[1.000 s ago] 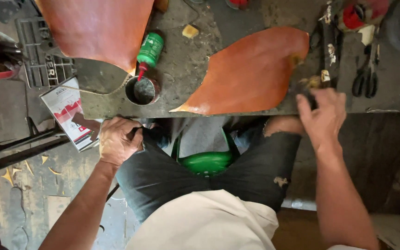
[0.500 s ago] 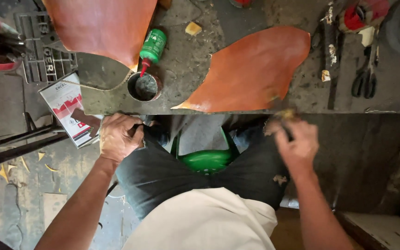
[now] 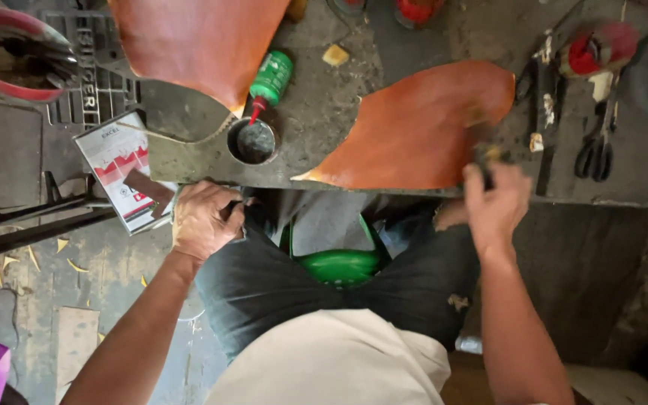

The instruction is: A person is working on a leather component at a workbench, applying glue and using a tool to press and smooth the material.

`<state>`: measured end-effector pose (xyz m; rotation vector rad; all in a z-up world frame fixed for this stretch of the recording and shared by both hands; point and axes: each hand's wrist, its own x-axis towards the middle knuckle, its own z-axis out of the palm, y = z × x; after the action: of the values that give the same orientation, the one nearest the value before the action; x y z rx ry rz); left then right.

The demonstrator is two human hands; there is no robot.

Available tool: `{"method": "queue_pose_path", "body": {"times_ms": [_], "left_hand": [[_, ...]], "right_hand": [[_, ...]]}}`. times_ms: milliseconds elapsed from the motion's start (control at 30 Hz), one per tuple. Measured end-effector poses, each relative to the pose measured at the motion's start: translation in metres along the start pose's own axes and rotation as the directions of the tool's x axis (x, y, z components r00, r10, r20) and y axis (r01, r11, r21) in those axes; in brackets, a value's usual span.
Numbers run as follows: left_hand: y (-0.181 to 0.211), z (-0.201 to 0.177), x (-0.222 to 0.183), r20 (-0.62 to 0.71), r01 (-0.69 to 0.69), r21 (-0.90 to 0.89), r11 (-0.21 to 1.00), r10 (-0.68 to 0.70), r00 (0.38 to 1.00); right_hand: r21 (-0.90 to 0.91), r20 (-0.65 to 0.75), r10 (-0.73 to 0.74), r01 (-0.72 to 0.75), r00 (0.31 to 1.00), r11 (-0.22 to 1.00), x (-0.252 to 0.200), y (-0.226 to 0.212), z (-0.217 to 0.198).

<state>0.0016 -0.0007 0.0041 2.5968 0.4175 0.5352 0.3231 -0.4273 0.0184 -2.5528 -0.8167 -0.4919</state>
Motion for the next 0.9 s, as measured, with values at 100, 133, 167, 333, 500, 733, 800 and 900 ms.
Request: {"method": "queue_pose_path", "body": {"times_ms": [100, 133, 167, 333, 500, 733, 800, 900], "left_hand": [[-0.002, 0.001, -0.001, -0.005, 0.016, -0.019, 1.0, -0.017, 1.0], [0.001, -0.002, -0.002, -0.006, 0.025, -0.015, 1.0, -0.025, 1.0], [0.004, -0.003, 0.001, -0.006, 0.027, -0.016, 1.0, -0.027, 1.0], [0.006, -0.003, 0.004, -0.013, 0.037, -0.002, 0.999, -0.037, 0.999], [0.0, 0.006, 0.0, -0.022, 0.047, 0.026, 0.999, -0.047, 0.999], [0.018, -0.008, 0.012, -0.022, 0.032, 0.166, 0.986, -0.029, 0.999], [0.02, -0.012, 0.015, -0.039, 0.03, 0.119, 0.992, -0.026, 0.999], [0.02, -0.013, 0.015, -0.039, 0.032, 0.1, 0.995, -0.028, 0.999]], "right_hand": [[0.042, -0.113, 0.075, -0.071, 0.991, 0.997, 0.025, 0.004, 0.023], [0.047, -0.107, 0.07, -0.066, 0.992, 0.997, 0.026, -0.015, 0.02], [0.028, -0.041, 0.023, -0.022, 0.999, 0.999, 0.03, -0.033, 0.018], [0.17, 0.221, -0.075, 0.037, 0.972, 0.985, 0.026, -0.124, -0.009], [0.269, 0.359, -0.175, 0.078, 0.917, 0.96, 0.098, -0.14, -0.055], [-0.334, 0.45, -0.369, 0.536, 0.813, 0.775, 0.272, -0.062, -0.041], [-0.411, 0.451, -0.549, 0.71, 0.704, 0.572, 0.303, -0.029, -0.008], [-0.326, 0.619, -0.449, 0.731, 0.645, 0.6, 0.324, -0.051, 0.016]]}}
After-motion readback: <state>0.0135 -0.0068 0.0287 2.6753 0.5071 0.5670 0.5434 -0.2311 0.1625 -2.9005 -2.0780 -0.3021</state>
